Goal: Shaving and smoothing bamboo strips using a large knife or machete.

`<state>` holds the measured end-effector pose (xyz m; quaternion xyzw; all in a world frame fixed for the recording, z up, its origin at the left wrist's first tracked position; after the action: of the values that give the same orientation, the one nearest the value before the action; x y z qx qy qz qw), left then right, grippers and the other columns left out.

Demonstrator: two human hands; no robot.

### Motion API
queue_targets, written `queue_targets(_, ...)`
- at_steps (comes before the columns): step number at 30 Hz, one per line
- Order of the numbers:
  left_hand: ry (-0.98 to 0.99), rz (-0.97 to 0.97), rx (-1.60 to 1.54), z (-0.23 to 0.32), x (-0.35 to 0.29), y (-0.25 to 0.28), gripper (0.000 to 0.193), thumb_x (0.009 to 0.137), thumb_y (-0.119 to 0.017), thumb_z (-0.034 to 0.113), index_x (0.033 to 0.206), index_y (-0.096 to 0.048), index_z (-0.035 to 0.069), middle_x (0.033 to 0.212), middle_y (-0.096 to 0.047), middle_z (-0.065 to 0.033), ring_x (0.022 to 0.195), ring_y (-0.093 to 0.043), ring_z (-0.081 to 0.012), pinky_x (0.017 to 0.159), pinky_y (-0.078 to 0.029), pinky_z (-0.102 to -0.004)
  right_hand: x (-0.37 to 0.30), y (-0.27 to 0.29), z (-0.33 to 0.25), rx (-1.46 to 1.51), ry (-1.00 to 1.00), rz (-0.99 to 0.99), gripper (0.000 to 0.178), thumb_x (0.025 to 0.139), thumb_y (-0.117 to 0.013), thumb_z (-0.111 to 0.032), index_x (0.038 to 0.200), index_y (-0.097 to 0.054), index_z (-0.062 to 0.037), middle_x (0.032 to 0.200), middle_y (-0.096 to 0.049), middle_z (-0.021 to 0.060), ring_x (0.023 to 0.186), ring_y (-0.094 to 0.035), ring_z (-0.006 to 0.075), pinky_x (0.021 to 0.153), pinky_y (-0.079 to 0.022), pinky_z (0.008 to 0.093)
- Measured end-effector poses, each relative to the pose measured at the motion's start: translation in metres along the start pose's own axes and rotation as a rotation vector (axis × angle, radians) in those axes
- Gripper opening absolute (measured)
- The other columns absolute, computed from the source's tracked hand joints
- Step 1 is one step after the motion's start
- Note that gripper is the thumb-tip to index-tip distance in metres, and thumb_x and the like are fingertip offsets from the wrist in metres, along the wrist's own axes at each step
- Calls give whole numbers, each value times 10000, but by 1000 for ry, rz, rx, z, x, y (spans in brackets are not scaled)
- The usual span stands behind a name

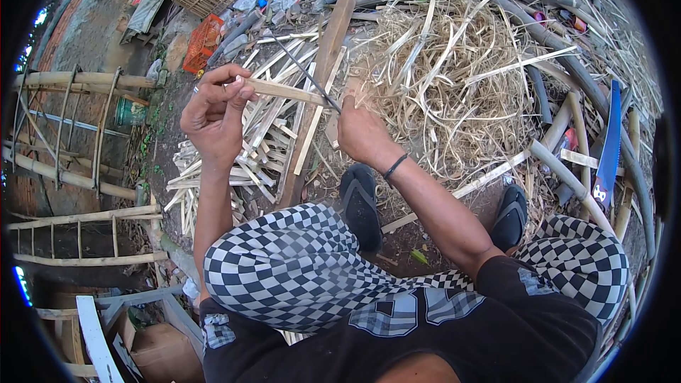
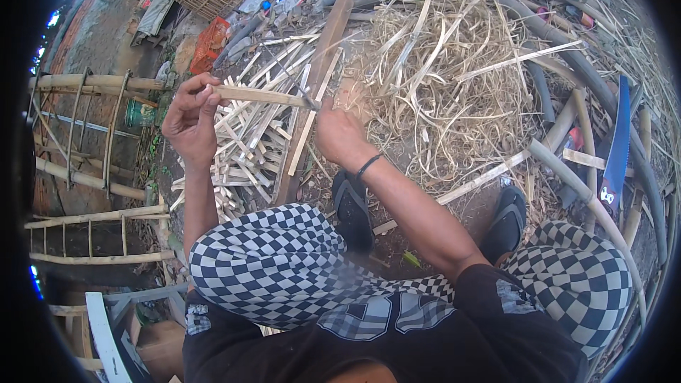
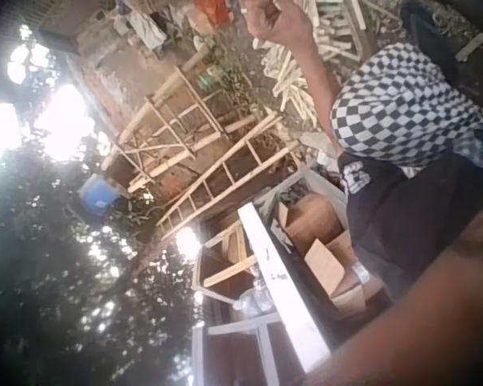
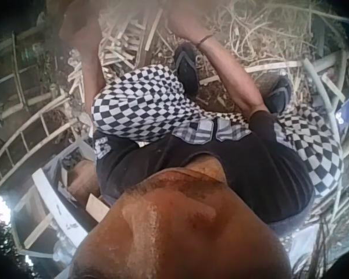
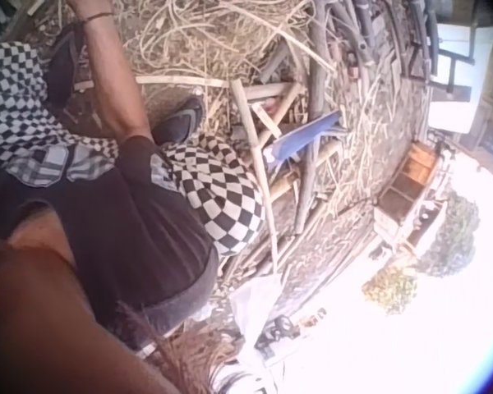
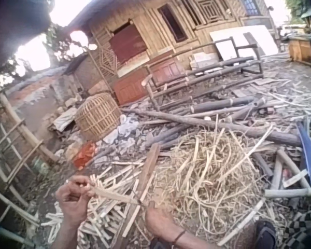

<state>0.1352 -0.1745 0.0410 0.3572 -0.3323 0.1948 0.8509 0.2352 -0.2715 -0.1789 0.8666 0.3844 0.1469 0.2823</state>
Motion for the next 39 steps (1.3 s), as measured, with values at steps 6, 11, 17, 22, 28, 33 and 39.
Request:
queue_targets(6, -6, -16, 6, 4, -5, 7, 89, 923, -701, -51, 971, -644, -3, 1128, -686, -215, 839, -693, -154, 720, -616, -276, -13, 15, -28, 89, 102, 20, 336, 986, -497, -152, 1196, -558, 102, 850, -697, 309, 811, -688, 484, 764, -540, 557)
queue_targets(11, -2, 2, 19, 0, -9, 14, 95, 909, -715, -60, 968, -656, -16, 1118, -694, -217, 802, -691, -149, 709, -608, -266, 11, -48, 59, 36, -50, -15, 287, 977, -511, -154, 996, -680, 77, 904, -700, 318, 880, -692, 474, 822, -542, 548)
queue_targets(17, 24, 5, 39, -1, -14, 14, 85, 911, -718, -45, 943, -645, -14, 1122, -688, -237, 832, -706, -173, 740, -634, -297, 0, -34, 46, 74, -89, -61, 277, 979, -513, -171, 999, -675, 53, 889, -706, 296, 881, -697, 468, 833, -542, 552)
queue_targets(22, -23, -47, 79, 5, -19, 23, 107, 942, -727, 59, 997, -641, 26, 1140, -673, -246, 956, -689, -234, 734, -650, -336, -19, 24, -44, 234, 171, -3, 262, 1010, -512, -191, 1018, -630, 43, 735, -674, 262, 697, -676, 472, 713, -543, 561)
queue_targets(28, 0, -61, 30, 3, -16, 20, 127, 937, -721, 33, 949, -603, -12, 1077, -693, -241, 918, -688, -233, 711, -633, -332, 14, -65, 67, 105, -117, -113, 235, 902, -559, -108, 999, -717, 38, 935, -711, 309, 917, -712, 459, 838, -571, 531)
queue_targets(33, 8, -74, 17, -2, -25, 23, 161, 950, -717, 57, 949, -563, 13, 1067, -703, -223, 973, -674, -230, 794, -608, -343, 6, -90, 124, 74, -319, -161, 272, 868, -577, -97, 1028, -734, 57, 1045, -704, 326, 1027, -699, 454, 902, -566, 507)
queue_targets(39, -49, -9, 203, 5, -18, 28, 144, 979, -651, -7, 1027, -522, 34, 1123, -699, -225, 1084, -680, -248, 955, -540, -362, 1, -35, 34, 172, -65, -17, 304, 990, -525, -209, 942, -670, 55, 802, -678, 308, 835, -687, 480, 804, -544, 566)
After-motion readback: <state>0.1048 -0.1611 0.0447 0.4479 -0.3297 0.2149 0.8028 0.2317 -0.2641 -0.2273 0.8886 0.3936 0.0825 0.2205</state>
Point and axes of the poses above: each hand's wrist, its own x-axis towards the middle knuckle, its own y-axis out of the back of the hand, z = x × y, the point moved 8 cm from there along x, towards the middle knuckle
